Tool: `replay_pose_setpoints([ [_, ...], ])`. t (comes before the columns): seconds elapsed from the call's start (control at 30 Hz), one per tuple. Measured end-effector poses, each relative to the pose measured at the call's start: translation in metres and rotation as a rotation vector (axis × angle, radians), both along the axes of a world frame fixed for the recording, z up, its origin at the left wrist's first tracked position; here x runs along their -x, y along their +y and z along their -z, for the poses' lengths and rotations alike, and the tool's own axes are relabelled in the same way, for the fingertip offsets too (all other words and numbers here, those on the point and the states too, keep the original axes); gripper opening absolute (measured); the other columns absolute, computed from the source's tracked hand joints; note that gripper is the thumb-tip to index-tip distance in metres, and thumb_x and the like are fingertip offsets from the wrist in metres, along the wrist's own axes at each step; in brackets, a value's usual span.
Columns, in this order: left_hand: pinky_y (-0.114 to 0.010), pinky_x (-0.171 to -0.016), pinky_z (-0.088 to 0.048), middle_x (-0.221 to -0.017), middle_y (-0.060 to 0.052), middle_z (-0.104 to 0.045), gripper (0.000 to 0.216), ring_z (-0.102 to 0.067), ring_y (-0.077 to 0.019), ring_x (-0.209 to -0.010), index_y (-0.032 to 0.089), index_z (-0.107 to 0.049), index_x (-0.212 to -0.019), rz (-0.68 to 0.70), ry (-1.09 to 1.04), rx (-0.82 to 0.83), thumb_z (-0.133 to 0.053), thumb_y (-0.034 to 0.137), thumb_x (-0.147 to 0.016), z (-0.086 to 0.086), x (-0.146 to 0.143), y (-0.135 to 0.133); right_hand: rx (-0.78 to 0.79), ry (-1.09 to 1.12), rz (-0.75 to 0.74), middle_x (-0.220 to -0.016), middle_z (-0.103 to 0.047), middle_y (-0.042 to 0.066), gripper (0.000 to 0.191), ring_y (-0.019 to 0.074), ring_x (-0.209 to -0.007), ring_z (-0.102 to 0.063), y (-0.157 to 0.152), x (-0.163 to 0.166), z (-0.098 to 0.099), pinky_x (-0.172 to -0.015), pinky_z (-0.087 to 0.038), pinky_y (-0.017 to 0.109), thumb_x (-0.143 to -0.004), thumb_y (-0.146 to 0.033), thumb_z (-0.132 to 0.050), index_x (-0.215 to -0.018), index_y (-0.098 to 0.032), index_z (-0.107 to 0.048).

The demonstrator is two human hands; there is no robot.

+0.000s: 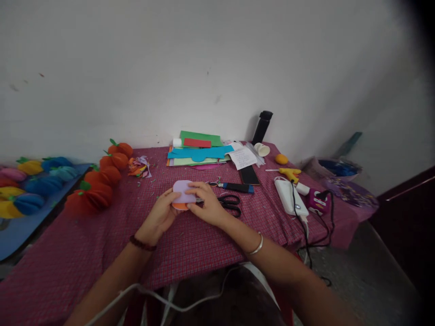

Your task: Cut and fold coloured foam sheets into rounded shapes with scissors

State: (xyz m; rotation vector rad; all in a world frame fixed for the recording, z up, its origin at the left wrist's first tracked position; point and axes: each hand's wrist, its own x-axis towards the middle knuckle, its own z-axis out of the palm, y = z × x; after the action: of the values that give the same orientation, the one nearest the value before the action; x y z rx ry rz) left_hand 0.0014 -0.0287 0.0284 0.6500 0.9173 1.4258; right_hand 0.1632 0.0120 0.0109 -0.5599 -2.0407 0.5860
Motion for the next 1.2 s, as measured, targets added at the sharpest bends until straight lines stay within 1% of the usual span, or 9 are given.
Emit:
replay_pose_setpoints([
  [0.13,-0.03,-0.051,-0.057,-0.08,-0.01,-0.073,0.023,-0.068,-0.0191,-0.062,0.01,-0.068,-0.1,0.019,-0.023,0.008,-0.054,0.024,-0.089,-0.004,-0.004,-0.001,0.04,0.064,-0.007,-0.116,-0.064,0.009,0.021,0.0221,-0.111,-0.058,0.003,0.001,0.003,-0.099,-0.043,0.043,-0.082,-0.019,-0.064,-0.103,-0.021,-0.066],
  [0.27,-0.028,-0.049,-0.055,-0.075,-0.01,-0.073,0.043,-0.066,-0.0176,-0.056,0.011,-0.069,-0.089,-0.006,-0.041,0.029,-0.037,0.037,-0.099,-0.006,-0.006,-0.001,0.089,0.123,-0.052,-0.111,-0.066,0.01,0.017,0.0209,-0.107,-0.06,0.004,0.001,0.003,-0.096,-0.045,0.04,-0.088,-0.021,-0.057,-0.1,-0.02,-0.069],
  [0.4,-0.026,-0.057,-0.056,-0.075,-0.009,-0.074,0.044,-0.068,-0.0166,-0.062,0.011,-0.069,-0.085,-0.052,-0.047,0.047,-0.038,0.037,-0.1,-0.001,-0.007,0.002,0.171,0.187,-0.091,-0.105,-0.067,0.009,0.018,0.02,-0.1,-0.061,0.003,0.002,0.002,-0.091,-0.046,0.036,-0.089,-0.025,-0.054,-0.096,-0.018,-0.07],
  [0.6,-0.03,-0.068,-0.057,-0.08,-0.009,-0.075,0.029,-0.071,-0.0188,-0.07,0.012,-0.069,-0.088,-0.075,-0.038,0.076,-0.051,0.034,-0.095,0.01,-0.006,0.007,0.478,0.353,-0.052,-0.078,-0.063,0.002,0.018,0.0168,-0.076,-0.056,0.005,0.004,0.001,-0.071,-0.046,0.029,-0.081,-0.034,-0.062,-0.082,-0.017,-0.068],
  [0.8,-0.034,-0.069,-0.058,-0.081,-0.011,-0.075,0.048,-0.072,-0.0241,-0.08,0.014,-0.067,-0.082,-0.041,-0.028,0.079,-0.045,0.056,-0.092,0.007,-0.006,0.004,0.609,0.445,-0.038,-0.069,-0.057,-0.001,0.025,0.0126,-0.063,-0.05,0.008,0.006,0.005,-0.058,-0.042,0.024,-0.081,-0.041,-0.06,-0.078,-0.017,-0.064],
  [0.87,-0.033,-0.07,-0.058,-0.085,-0.01,-0.075,0.038,-0.072,-0.0239,-0.081,0.014,-0.068,-0.087,-0.009,-0.013,0.038,-0.063,0.052,-0.083,0.007,-0.007,0.003,0.64,0.477,-0.032,-0.069,-0.058,-0.001,0.024,0.0125,-0.063,-0.05,0.008,0.007,0.006,-0.059,-0.043,0.024,-0.079,-0.041,-0.061,-0.078,-0.017,-0.064],
  [0.97,-0.029,-0.069,-0.057,-0.085,-0.007,-0.076,0.031,-0.071,-0.0201,-0.075,0.013,-0.069,-0.088,-0.002,0.025,-0.007,-0.085,0.023,-0.063,0.008,-0.006,0.002,0.674,0.523,-0.011,-0.071,-0.061,0.0,0.024,0.0136,-0.064,-0.053,0.011,0.008,0.004,-0.06,-0.045,0.026,-0.078,-0.041,-0.062,-0.082,-0.017,-0.066],
  [1.03,-0.027,-0.066,-0.056,-0.08,-0.005,-0.075,0.029,-0.07,-0.0173,-0.069,0.012,-0.069,-0.08,-0.039,0.036,-0.01,-0.086,0.014,-0.058,0.008,-0.003,0.002,0.675,0.57,0.037,-0.077,-0.065,0.002,0.026,0.0147,-0.068,-0.055,0.019,0.003,0.001,-0.064,-0.048,0.027,-0.078,-0.04,-0.062,-0.089,-0.017,-0.067],
  [1.2,-0.022,-0.069,-0.055,-0.08,0.0,-0.075,0.019,-0.069,-0.0126,-0.072,0.014,-0.068,-0.079,-0.185,0.002,-0.03,-0.08,0.017,-0.065,0.001,0.012,0.005,0.607,0.675,0.209,-0.091,-0.066,0.005,0.031,0.0156,-0.076,-0.056,0.045,-0.022,-0.007,-0.072,-0.048,0.029,-0.081,-0.038,-0.056,-0.102,-0.016,-0.062],
])
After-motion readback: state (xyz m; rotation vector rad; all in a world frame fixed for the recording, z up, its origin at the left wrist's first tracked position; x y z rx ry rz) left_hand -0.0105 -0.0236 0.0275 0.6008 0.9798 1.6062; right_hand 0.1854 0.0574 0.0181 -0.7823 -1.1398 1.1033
